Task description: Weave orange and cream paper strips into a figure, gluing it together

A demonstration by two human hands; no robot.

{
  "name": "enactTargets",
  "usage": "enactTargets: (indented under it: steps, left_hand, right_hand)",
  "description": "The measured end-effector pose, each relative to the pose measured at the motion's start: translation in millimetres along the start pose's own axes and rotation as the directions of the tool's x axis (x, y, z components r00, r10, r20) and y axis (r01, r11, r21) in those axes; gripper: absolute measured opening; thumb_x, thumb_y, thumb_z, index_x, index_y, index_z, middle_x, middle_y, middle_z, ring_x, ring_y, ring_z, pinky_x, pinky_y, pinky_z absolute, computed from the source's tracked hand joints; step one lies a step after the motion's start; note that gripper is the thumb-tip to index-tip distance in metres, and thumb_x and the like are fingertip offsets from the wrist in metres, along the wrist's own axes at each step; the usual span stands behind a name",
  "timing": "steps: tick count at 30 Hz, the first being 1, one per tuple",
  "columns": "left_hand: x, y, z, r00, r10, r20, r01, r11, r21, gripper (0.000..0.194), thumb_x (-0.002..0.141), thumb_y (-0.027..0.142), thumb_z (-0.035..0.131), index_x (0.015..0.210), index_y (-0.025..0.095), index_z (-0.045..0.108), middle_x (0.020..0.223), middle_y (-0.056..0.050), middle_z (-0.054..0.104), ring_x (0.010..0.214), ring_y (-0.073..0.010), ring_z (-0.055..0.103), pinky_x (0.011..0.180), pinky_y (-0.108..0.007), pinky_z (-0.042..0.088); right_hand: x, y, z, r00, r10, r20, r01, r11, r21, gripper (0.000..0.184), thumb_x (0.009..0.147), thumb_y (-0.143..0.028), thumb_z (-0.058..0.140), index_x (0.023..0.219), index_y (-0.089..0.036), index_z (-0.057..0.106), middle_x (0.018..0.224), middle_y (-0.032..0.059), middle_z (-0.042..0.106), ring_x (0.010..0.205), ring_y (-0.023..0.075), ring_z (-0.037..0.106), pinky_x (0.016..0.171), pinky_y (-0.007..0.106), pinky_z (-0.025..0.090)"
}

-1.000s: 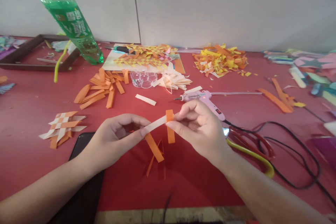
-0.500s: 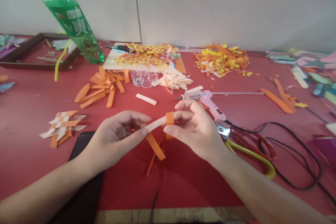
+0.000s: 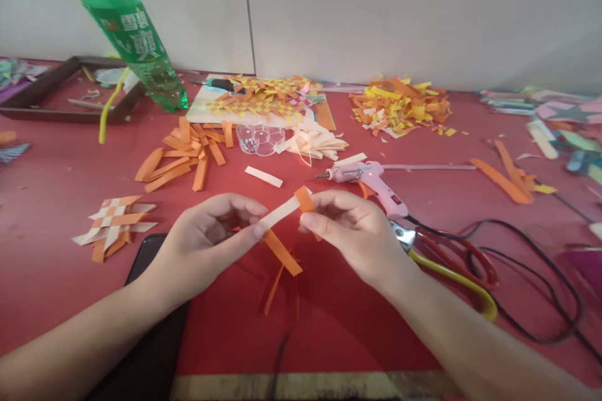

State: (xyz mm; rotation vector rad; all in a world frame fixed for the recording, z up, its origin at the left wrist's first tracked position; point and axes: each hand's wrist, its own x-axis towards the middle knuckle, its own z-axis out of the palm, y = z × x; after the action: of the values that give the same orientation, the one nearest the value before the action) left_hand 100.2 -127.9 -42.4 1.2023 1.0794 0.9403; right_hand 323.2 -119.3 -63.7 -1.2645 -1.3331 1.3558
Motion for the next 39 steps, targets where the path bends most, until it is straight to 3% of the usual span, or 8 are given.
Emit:
enactTargets:
  steps: [6, 11, 17, 24, 30, 35, 39]
  left_hand:
    - [0, 0, 1.3, 1.0, 0.008, -0.013, -0.008, 0.999, 0.053, 0.012, 0.081, 0.027, 0.069, 0.089, 0.019, 0.065, 0.084, -0.001, 0.068, 0.078, -0.0118, 0.063, 0.068, -0.02, 0.052]
    - [-1, 0, 1.5, 1.0, 0.026, -0.009, -0.025, 0.998, 0.066, 0.012, 0.081, 0.028, 0.068, 0.089, 0.02, 0.065, 0.086, -0.001, 0.069, 0.079, -0.0122, 0.064, 0.068, -0.021, 0.052]
    - [-1, -3, 1.3, 0.999, 0.044, 0.005, -0.044, 0.994, 0.1, 0.015, 0.082, 0.03, 0.068, 0.093, 0.02, 0.066, 0.09, -0.003, 0.07, 0.084, -0.0156, 0.066, 0.074, -0.026, 0.053]
    - [-2, -5, 1.0, 0.998, 0.066, 0.004, -0.066, 0.991, 0.119, 0.013, 0.083, 0.03, 0.068, 0.094, 0.023, 0.066, 0.089, 0.0, 0.07, 0.083, -0.0135, 0.066, 0.072, -0.023, 0.053]
    - [-2, -3, 1.1, 0.998, 0.069, -0.004, -0.068, 0.991, 0.118, 0.012, 0.082, 0.027, 0.068, 0.092, 0.022, 0.066, 0.086, 0.0, 0.069, 0.08, -0.0116, 0.065, 0.069, -0.02, 0.052]
    - [-2, -2, 0.8, 0.998, 0.069, -0.009, -0.067, 0.99, 0.126, 0.012, 0.082, 0.027, 0.067, 0.092, 0.022, 0.066, 0.086, 0.0, 0.069, 0.081, -0.0122, 0.065, 0.07, -0.021, 0.052]
    - [-2, -3, 0.0, 0.997, 0.073, 0.004, -0.073, 0.989, 0.129, 0.012, 0.082, 0.027, 0.067, 0.094, 0.022, 0.067, 0.086, -0.001, 0.069, 0.08, -0.0128, 0.066, 0.07, -0.022, 0.052]
  right_hand:
    - [-2, -11, 7, 0.998, -0.06, 0.033, 0.065, 0.985, -0.16, 0.013, 0.077, -0.034, 0.075, 0.087, -0.027, 0.071, 0.083, -0.0024, 0.072, 0.073, 0.0098, 0.067, 0.067, 0.017, 0.054]
    - [-3, -19, 12, 0.995, -0.088, 0.04, 0.095, 0.964, -0.247, 0.015, 0.076, -0.036, 0.074, 0.085, -0.025, 0.072, 0.081, -0.0003, 0.073, 0.072, 0.0124, 0.068, 0.066, 0.021, 0.056]
    - [-3, -19, 17, 0.993, -0.071, 0.09, 0.092, 0.963, -0.255, 0.017, 0.078, -0.037, 0.072, 0.088, -0.024, 0.072, 0.084, 0.0019, 0.074, 0.074, 0.0157, 0.07, 0.067, 0.026, 0.058]
    - [-6, -20, 20, 0.989, -0.07, 0.131, 0.099, 0.968, -0.231, 0.012, 0.08, -0.031, 0.07, 0.09, -0.025, 0.071, 0.083, -0.0006, 0.074, 0.072, 0.0124, 0.069, 0.063, 0.02, 0.057]
    - [-6, -23, 23, 0.986, -0.048, 0.157, 0.083, 0.97, -0.227, 0.011, 0.081, -0.03, 0.069, 0.088, -0.022, 0.071, 0.083, 0.0012, 0.074, 0.073, 0.0145, 0.07, 0.063, 0.022, 0.057]
    - [-8, -25, 21, 0.974, -0.107, 0.2, 0.147, 0.97, -0.195, 0.013, 0.086, -0.028, 0.063, 0.095, -0.024, 0.071, 0.089, 0.0019, 0.075, 0.078, 0.0141, 0.07, 0.066, 0.021, 0.057]
    - [-9, -26, 20, 0.976, -0.147, 0.163, 0.186, 0.949, -0.253, 0.013, 0.087, -0.029, 0.061, 0.093, -0.025, 0.072, 0.086, 0.0017, 0.075, 0.075, 0.0137, 0.07, 0.062, 0.02, 0.056]
